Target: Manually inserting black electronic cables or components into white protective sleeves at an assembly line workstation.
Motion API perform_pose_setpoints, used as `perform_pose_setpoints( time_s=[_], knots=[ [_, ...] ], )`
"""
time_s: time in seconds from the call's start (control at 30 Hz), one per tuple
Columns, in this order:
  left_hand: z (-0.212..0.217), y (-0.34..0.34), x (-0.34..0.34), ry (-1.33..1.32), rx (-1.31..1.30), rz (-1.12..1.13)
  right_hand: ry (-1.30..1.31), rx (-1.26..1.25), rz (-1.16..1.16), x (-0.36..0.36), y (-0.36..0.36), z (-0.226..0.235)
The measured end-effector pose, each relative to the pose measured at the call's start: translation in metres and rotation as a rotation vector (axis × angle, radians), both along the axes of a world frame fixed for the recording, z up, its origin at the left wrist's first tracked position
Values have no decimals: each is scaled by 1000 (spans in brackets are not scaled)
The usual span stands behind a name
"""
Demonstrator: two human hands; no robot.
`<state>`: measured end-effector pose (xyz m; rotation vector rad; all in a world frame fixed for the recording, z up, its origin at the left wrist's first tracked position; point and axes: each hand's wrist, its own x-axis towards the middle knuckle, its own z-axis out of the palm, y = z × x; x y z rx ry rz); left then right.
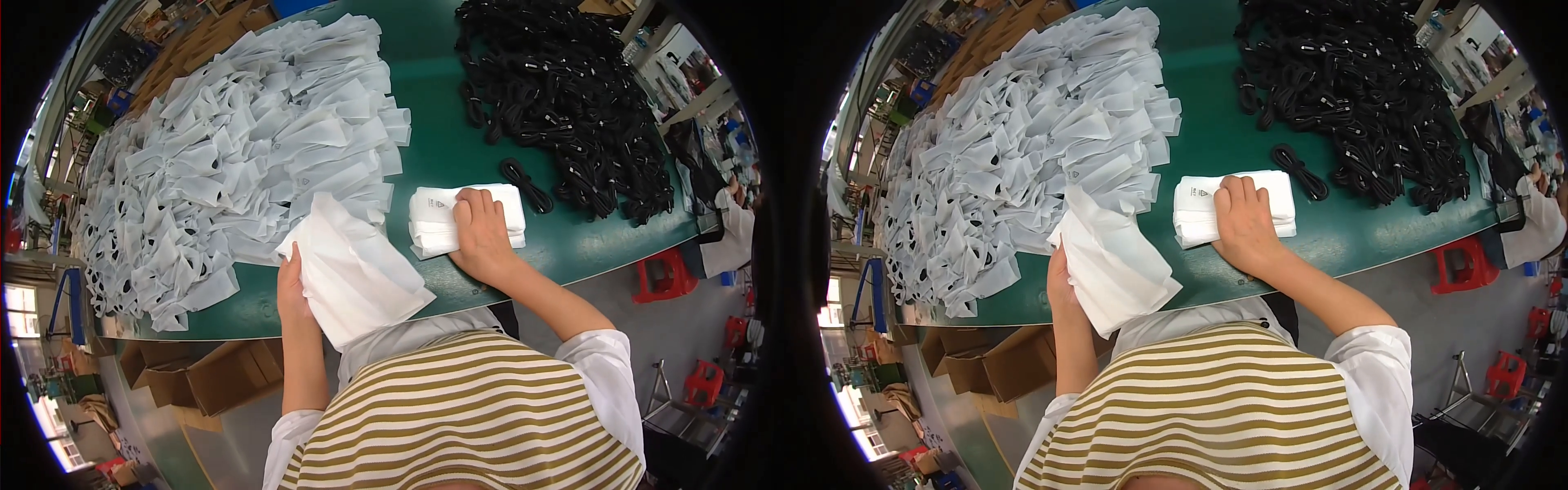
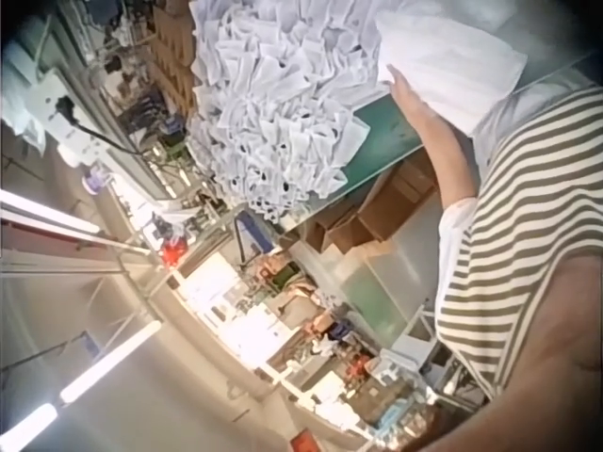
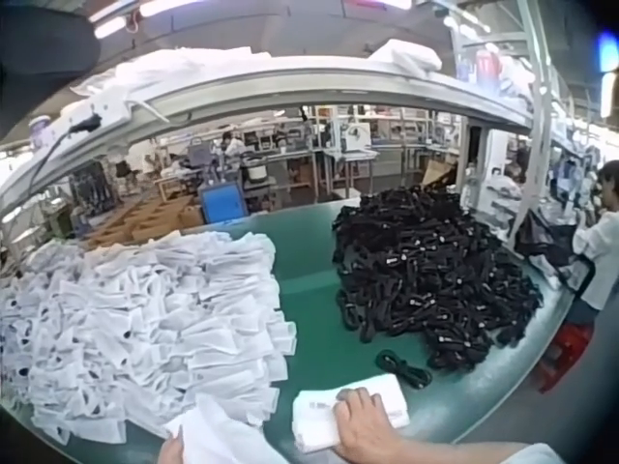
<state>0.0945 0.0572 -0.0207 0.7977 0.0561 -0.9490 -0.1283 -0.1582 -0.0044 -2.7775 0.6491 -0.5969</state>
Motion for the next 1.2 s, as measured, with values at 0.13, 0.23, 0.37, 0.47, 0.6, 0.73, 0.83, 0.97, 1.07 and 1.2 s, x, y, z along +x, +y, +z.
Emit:
perform_pose_setpoints(
  time_s=[0.13,0.23,0.37,0.47,0.6,0.73,0.83,0.97,1.07,1.2],
  knots=[
    [5,-17,-1,-40,10,-37,91,37,145,-7,-8,37],
    [17,-36,-13,-219,92,40,-240,350,152,-14,-4,80],
    [35,-54,-32,-379,109,113,-425,103,262,-18,34,110],
    [46,-68,-48,-361,12,101,-275,223,202,2,59,74],
    [55,-76,-63,-392,-17,91,-215,801,240,3,57,53],
    [74,-92,-64,-461,-259,36,-193,923,165,-16,12,108],
    [65,-93,-57,-633,-283,-114,-495,497,75,-31,-33,193],
    [59,-82,-55,-1086,8,-370,-839,224,107,3,-94,316],
    [79,-99,-70,-1447,66,-466,-841,286,118,17,-164,396],
    [70,-113,-73,-1744,10,-350,-772,335,-364,56,-269,425]
  ],
)
